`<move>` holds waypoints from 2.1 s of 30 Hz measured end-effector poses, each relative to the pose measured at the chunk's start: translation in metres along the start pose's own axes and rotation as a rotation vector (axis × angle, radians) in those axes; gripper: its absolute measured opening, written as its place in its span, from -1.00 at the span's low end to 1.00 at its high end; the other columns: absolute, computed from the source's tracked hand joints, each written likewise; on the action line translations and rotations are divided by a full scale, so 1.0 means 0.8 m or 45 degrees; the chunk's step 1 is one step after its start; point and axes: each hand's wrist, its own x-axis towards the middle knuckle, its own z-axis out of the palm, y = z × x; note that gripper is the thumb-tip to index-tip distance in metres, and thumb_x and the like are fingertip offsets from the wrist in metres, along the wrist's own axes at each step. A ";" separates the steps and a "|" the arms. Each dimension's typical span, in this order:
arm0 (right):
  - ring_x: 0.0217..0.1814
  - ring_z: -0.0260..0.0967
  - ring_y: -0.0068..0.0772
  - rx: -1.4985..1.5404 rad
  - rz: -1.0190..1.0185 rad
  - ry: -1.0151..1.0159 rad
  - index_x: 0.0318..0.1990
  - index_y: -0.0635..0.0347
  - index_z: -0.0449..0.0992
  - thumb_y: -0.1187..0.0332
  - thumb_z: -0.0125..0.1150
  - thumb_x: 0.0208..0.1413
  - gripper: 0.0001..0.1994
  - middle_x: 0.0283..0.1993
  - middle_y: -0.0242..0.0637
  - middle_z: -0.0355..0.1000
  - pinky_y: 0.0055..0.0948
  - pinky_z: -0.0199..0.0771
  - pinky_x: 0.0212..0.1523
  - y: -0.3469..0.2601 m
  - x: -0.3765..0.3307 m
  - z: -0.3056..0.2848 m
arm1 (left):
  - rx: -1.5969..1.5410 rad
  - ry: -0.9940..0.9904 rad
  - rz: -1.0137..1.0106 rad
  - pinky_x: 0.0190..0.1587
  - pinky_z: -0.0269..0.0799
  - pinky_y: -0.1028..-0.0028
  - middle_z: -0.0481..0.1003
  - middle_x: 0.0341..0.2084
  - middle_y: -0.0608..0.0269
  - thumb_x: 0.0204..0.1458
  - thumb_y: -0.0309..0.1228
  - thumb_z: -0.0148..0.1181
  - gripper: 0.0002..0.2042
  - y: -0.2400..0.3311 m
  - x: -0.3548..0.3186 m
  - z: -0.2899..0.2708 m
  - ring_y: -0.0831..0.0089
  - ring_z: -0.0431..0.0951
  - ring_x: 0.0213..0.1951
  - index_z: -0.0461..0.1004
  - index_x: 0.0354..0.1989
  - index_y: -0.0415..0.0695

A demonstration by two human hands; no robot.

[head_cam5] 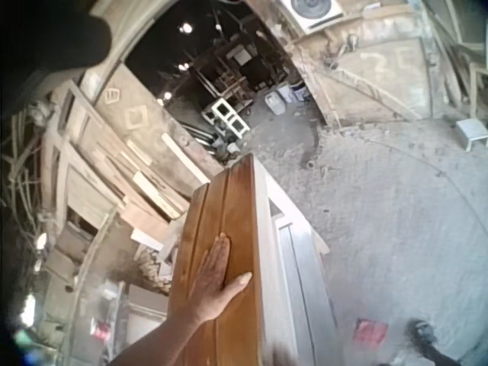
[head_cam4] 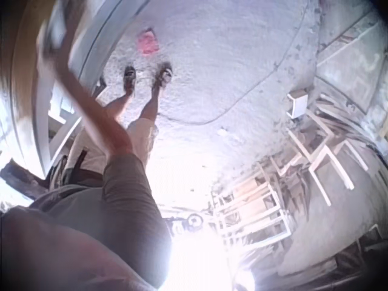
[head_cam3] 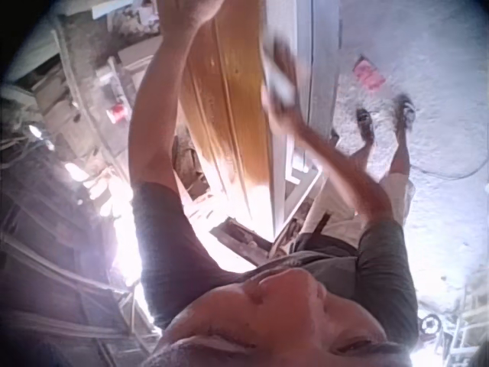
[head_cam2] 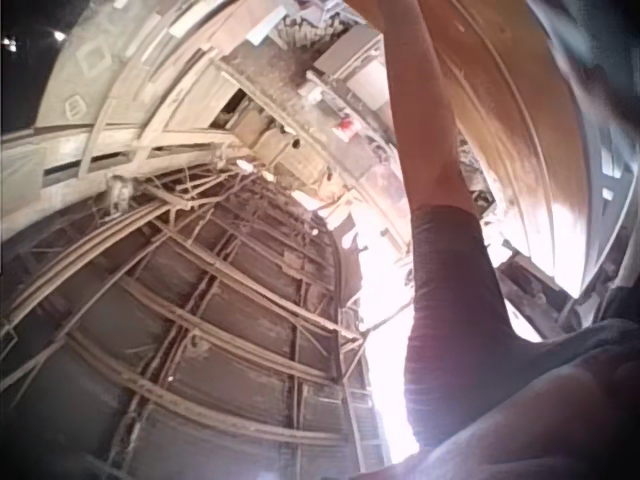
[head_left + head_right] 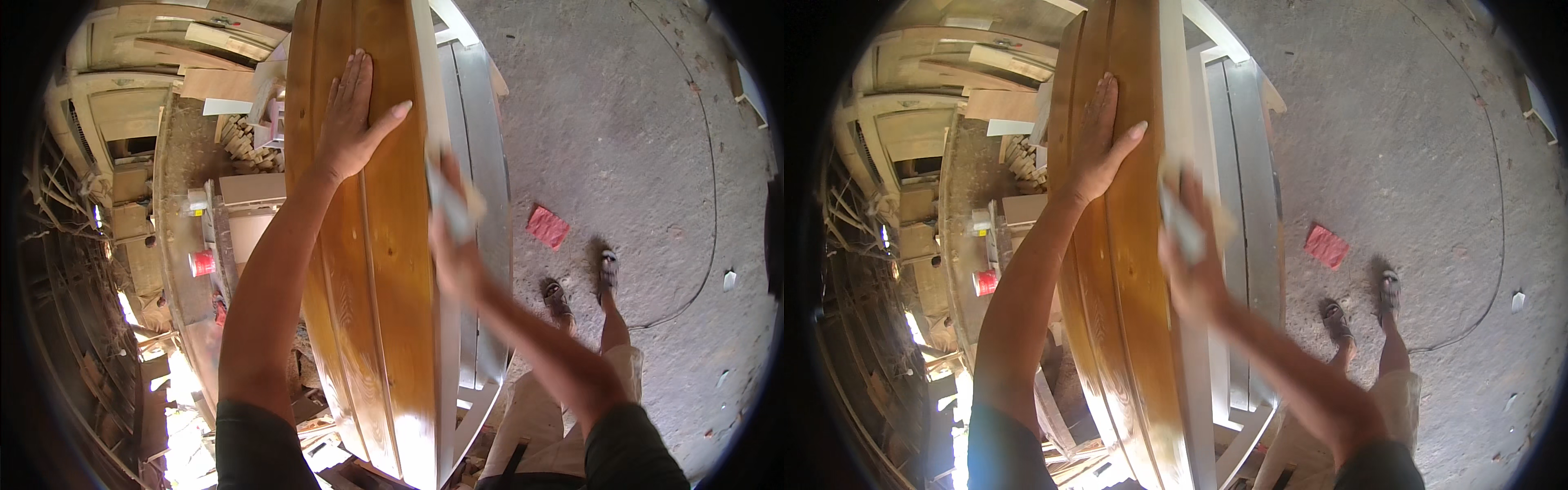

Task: The person wipes the polished surface of a wooden bench with a red cloth, applies a liquid from a white container to the cloth, and then sands the white frame of the bench using a piece of sandpaper.

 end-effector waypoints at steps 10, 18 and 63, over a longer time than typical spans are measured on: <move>0.67 -0.49 0.22 -0.270 -0.098 -0.339 0.45 0.09 0.19 -0.07 -0.06 0.31 -0.34 0.61 0.13 -0.30 0.25 -0.47 0.55 -0.004 -0.023 -0.026 | 0.007 -0.012 -0.015 0.53 -0.34 0.09 -0.13 0.52 -0.10 0.17 0.31 -0.07 -0.01 0.003 0.026 0.003 0.10 -0.18 0.55 -0.11 0.51 -0.30; 0.58 -0.28 0.26 -0.274 -0.072 -0.342 0.39 0.09 0.20 -0.01 0.03 0.27 -0.38 0.51 0.20 -0.15 0.29 -0.32 0.49 -0.009 -0.066 -0.028 | -0.070 0.020 -0.112 0.52 -0.33 0.09 -0.05 0.52 0.01 0.37 0.05 -0.33 -0.31 0.015 0.034 0.008 0.11 -0.14 0.54 -0.01 0.51 -0.19; 0.61 -0.23 0.27 -0.497 -0.259 -0.148 0.42 0.25 0.17 -0.03 0.01 0.27 -0.30 0.51 0.23 -0.03 0.22 -0.29 0.54 0.039 0.142 -0.029 | -0.116 0.149 -0.085 0.50 -0.12 0.20 0.14 0.42 -0.12 0.40 -0.12 -0.20 -0.42 0.003 0.031 0.017 0.00 0.03 0.48 0.12 0.43 -0.31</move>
